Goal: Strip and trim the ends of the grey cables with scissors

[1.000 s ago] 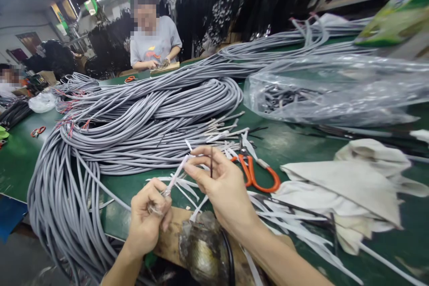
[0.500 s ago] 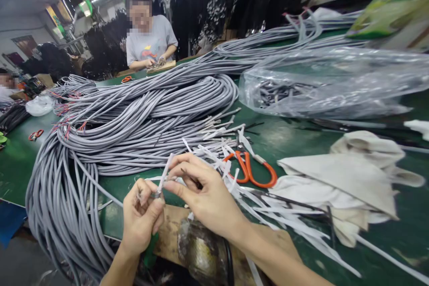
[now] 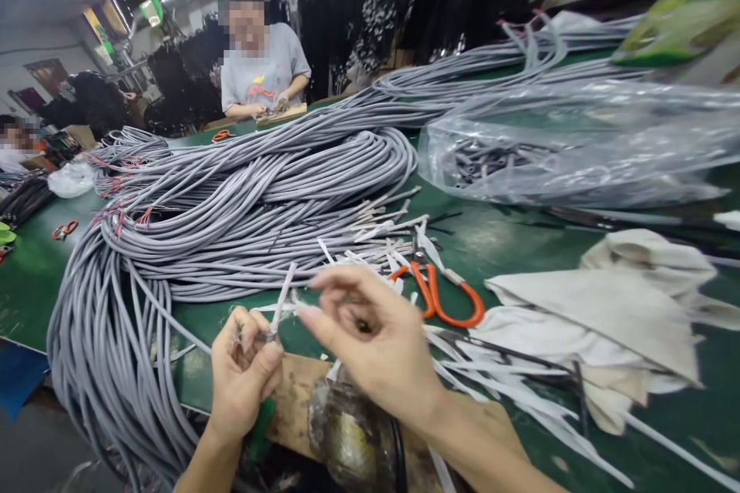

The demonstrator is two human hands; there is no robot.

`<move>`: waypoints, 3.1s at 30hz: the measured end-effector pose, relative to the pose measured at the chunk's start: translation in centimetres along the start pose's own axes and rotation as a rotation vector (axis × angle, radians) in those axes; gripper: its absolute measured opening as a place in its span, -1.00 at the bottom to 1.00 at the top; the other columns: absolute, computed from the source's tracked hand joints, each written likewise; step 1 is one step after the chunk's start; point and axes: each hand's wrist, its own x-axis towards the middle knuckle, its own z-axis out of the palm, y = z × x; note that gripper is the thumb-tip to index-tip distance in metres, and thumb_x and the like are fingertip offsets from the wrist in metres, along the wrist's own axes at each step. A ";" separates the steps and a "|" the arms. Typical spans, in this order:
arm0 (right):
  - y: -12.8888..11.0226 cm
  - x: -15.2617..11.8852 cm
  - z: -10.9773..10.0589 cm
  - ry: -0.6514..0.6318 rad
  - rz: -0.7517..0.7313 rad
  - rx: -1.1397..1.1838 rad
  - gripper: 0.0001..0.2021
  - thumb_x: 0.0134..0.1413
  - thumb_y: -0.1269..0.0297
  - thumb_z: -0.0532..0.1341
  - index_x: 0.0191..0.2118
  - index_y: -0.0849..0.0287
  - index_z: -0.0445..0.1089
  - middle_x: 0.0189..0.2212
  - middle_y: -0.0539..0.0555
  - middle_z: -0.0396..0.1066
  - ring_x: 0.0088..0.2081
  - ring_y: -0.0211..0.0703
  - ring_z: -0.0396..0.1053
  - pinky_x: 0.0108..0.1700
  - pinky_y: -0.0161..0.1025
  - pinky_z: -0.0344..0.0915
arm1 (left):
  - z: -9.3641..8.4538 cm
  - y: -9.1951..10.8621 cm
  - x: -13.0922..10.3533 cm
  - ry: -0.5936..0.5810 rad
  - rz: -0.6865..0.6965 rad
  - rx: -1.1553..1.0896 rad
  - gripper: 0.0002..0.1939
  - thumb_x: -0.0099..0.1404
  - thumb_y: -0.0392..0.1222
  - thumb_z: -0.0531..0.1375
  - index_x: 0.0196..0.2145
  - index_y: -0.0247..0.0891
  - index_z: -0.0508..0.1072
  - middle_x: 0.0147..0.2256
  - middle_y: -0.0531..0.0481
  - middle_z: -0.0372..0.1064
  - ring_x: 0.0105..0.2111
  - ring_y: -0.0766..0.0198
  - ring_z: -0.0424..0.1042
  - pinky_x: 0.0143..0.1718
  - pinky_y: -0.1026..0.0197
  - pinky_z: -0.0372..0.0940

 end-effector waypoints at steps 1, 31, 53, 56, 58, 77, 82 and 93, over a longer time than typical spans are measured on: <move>-0.4 0.0 0.1 -0.083 0.013 0.034 -0.68 -0.14 0.05 0.30 -0.27 0.11 0.33 -0.60 -0.11 0.18 -0.66 -0.38 0.05 -0.66 -0.39 0.03 | 0.0 0.1 0.0 -0.016 -0.008 -0.015 -0.49 0.08 0.03 0.33 -0.52 -0.23 0.04 -0.50 0.19 0.09 -0.72 0.64 -0.14 -0.77 0.49 -0.14; -1.4 0.3 -1.8 0.409 -0.227 -0.357 -0.81 0.08 0.23 0.19 -0.53 0.10 0.34 -0.71 -0.06 0.26 -0.70 -0.31 0.16 -0.67 -0.34 0.11 | 0.5 0.2 -0.2 0.139 0.690 0.876 -0.78 0.11 -0.51 0.16 -0.38 -0.23 0.46 -0.51 0.07 0.49 -0.54 0.34 0.45 -0.47 0.35 0.31; -0.3 -0.7 -0.1 -0.158 -0.316 -0.135 -0.82 0.18 0.26 0.11 -0.28 0.13 0.45 -0.41 0.05 0.57 -0.44 -0.19 0.53 -0.42 -0.39 0.47 | -0.2 -0.2 -0.6 0.178 0.581 0.795 -0.88 0.16 -0.39 0.17 -0.39 -0.27 0.49 -0.56 0.05 0.44 -0.58 0.36 0.39 -0.51 0.38 0.26; -0.1 -0.6 0.2 -0.219 -0.436 -0.167 -0.83 0.15 0.39 0.13 -0.23 0.15 0.46 -0.39 0.06 0.57 -0.40 -0.22 0.54 -0.37 -0.44 0.46 | -0.3 -0.3 -0.6 0.114 0.421 0.728 -0.86 0.23 -0.29 0.15 -0.43 -0.31 0.50 -0.64 0.05 0.35 -0.67 0.37 0.30 -0.60 0.36 0.20; 0.1 -0.7 0.3 -0.163 -0.567 -0.229 -0.84 0.12 0.47 0.14 -0.26 0.15 0.45 -0.43 0.04 0.57 -0.45 -0.26 0.52 -0.39 -0.48 0.43 | -0.2 -0.2 -0.5 0.078 0.307 0.646 -0.78 0.28 -0.23 0.11 -0.46 -0.32 0.49 -0.68 0.07 0.27 -0.72 0.40 0.24 -0.66 0.38 0.16; 0.1 -0.4 -1.0 0.163 -0.849 -0.775 -0.89 0.26 0.30 0.03 -0.28 0.13 0.26 -0.45 0.05 0.46 -0.43 -0.19 0.39 -0.38 -0.21 0.18 | 0.0 0.8 -0.1 0.032 0.012 0.313 -0.53 0.23 0.12 0.16 -0.21 -0.38 0.56 -0.71 0.10 0.19 -0.79 0.54 0.01 -0.78 0.44 -0.08; -0.5 -0.4 -0.9 0.060 -0.915 -0.836 -0.88 0.16 0.49 0.09 -0.33 0.10 0.24 -0.56 -0.06 0.46 -0.53 -0.22 0.29 -0.33 -0.16 0.04 | 0.1 1.1 -0.1 0.036 0.008 0.332 -0.55 0.24 0.10 0.16 -0.27 -0.40 0.57 -0.72 0.14 0.09 -0.78 0.53 -0.04 -0.77 0.41 -0.12; -0.6 0.0 -1.2 -0.020 -0.902 -0.715 -0.83 0.06 0.54 0.13 -0.32 0.08 0.28 -0.57 -0.08 0.44 -0.53 -0.23 0.26 -0.33 -0.16 0.02 | 0.2 1.8 -0.1 -0.034 -0.040 0.395 -0.53 0.27 0.11 0.10 -0.34 -0.40 0.55 -0.71 0.19 -0.11 -0.77 0.52 -0.09 -0.79 0.38 -0.22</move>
